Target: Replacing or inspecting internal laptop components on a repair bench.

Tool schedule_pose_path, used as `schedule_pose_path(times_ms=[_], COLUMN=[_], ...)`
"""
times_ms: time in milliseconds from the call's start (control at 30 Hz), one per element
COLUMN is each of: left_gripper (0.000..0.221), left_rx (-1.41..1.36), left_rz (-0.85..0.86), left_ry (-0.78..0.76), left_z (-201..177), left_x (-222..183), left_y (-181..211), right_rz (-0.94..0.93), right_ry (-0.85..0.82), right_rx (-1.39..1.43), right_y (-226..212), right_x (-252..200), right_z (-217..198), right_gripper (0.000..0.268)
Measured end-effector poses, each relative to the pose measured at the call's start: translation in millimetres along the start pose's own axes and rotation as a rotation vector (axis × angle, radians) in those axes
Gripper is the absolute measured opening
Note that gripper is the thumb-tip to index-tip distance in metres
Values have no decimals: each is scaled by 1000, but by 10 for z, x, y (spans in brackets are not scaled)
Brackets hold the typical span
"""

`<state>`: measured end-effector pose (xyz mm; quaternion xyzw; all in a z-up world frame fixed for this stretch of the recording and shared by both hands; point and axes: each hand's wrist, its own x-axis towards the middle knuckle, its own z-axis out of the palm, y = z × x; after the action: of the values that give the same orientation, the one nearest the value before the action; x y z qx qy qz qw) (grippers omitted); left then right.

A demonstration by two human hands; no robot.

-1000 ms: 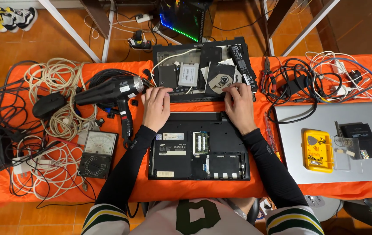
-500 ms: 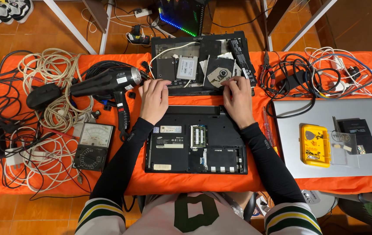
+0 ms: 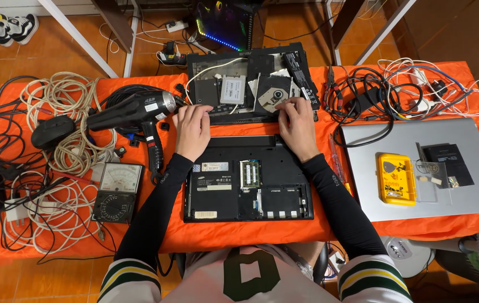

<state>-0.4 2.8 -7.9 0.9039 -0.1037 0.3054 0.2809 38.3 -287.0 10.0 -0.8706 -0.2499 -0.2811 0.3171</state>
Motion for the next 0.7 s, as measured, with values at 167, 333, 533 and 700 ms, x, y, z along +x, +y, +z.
schedule_pose_path(times_ms=[167, 333, 533, 700], left_gripper=[17, 17, 17, 18], left_rx=[-4, -7, -15, -9], left_rz=[-1, -11, -9, -13], left_ry=[2, -17, -13, -16], left_z=[-2, 3, -2, 6], left_x=[3, -9, -8, -5], left_y=[-10, -16, -13, -7], right_rz=[12, 19, 12, 12], right_ry=[-12, -16, -23, -18], right_rx=[5, 10, -2, 2], right_y=[-11, 4, 0, 33], right_x=[22, 13, 11, 16], right_z=[-4, 7, -1, 23], right_gripper=[12, 13, 12, 13])
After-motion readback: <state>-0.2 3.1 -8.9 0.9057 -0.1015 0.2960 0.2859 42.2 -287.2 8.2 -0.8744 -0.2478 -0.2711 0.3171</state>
